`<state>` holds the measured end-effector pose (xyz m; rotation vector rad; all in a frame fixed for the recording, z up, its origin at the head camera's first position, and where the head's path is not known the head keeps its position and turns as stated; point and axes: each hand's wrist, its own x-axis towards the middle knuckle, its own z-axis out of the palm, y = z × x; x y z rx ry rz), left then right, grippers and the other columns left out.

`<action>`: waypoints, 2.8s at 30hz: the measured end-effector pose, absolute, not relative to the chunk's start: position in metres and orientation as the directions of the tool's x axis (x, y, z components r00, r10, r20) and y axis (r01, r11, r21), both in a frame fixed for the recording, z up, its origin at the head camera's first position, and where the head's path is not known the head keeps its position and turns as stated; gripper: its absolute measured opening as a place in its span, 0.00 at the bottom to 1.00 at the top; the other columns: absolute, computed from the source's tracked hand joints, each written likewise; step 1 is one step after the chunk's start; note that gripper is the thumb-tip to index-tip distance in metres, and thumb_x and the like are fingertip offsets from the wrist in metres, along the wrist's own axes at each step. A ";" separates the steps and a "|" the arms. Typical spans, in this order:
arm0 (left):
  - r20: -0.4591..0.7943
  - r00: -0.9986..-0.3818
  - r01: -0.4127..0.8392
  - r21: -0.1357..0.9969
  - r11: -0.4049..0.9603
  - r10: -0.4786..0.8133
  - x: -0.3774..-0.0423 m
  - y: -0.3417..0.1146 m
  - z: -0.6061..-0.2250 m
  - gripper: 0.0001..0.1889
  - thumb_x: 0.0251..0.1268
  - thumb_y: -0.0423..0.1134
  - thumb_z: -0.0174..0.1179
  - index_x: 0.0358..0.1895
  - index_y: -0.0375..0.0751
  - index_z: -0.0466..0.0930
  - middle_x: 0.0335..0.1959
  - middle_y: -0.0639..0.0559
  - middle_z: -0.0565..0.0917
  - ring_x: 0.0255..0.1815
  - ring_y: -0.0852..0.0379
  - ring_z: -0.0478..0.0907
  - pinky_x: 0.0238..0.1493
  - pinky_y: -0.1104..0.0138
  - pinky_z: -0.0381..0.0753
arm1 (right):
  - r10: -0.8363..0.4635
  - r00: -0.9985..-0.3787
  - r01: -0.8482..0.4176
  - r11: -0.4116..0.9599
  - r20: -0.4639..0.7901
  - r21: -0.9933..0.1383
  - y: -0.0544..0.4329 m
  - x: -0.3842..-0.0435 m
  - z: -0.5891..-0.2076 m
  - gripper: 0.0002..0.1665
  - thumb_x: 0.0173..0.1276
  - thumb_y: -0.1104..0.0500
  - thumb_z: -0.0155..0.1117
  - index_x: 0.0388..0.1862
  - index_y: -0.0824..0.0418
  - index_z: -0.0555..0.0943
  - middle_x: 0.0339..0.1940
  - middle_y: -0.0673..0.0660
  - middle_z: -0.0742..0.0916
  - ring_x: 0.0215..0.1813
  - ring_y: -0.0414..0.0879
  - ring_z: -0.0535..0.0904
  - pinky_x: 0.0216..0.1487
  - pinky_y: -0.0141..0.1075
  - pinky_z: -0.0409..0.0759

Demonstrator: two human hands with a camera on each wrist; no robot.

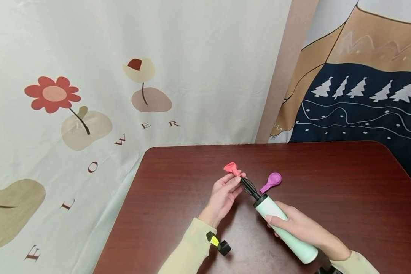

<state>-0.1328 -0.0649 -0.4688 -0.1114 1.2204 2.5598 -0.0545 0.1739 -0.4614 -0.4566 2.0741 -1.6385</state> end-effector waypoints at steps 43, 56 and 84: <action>0.031 -0.959 -0.207 0.601 -0.772 0.281 -0.129 -0.054 -0.476 0.12 0.84 0.44 0.48 0.44 0.47 0.80 0.45 0.54 0.81 0.57 0.55 0.78 0.65 0.62 0.72 | -0.402 -0.916 -0.220 0.465 0.018 -0.858 0.151 -0.046 -0.454 0.28 0.75 0.48 0.67 0.64 0.62 0.73 0.34 0.47 0.82 0.32 0.35 0.79 0.30 0.34 0.79; 0.020 -0.956 -0.200 0.689 -0.696 0.294 -0.129 -0.054 -0.474 0.16 0.86 0.37 0.45 0.56 0.41 0.84 0.51 0.49 0.87 0.64 0.50 0.78 0.73 0.58 0.64 | -0.370 -0.926 -0.106 0.441 -0.073 -0.891 0.150 -0.049 -0.453 0.29 0.75 0.47 0.66 0.66 0.62 0.71 0.32 0.51 0.84 0.30 0.39 0.82 0.29 0.36 0.80; -0.118 -0.985 -0.173 0.688 -0.705 0.126 -0.125 -0.027 -0.469 0.13 0.87 0.48 0.41 0.43 0.47 0.71 0.34 0.52 0.79 0.31 0.57 0.76 0.38 0.66 0.79 | -0.298 -0.947 -0.054 0.512 -0.118 -0.857 0.138 -0.051 -0.452 0.32 0.72 0.43 0.69 0.64 0.61 0.73 0.38 0.52 0.82 0.33 0.41 0.79 0.30 0.35 0.79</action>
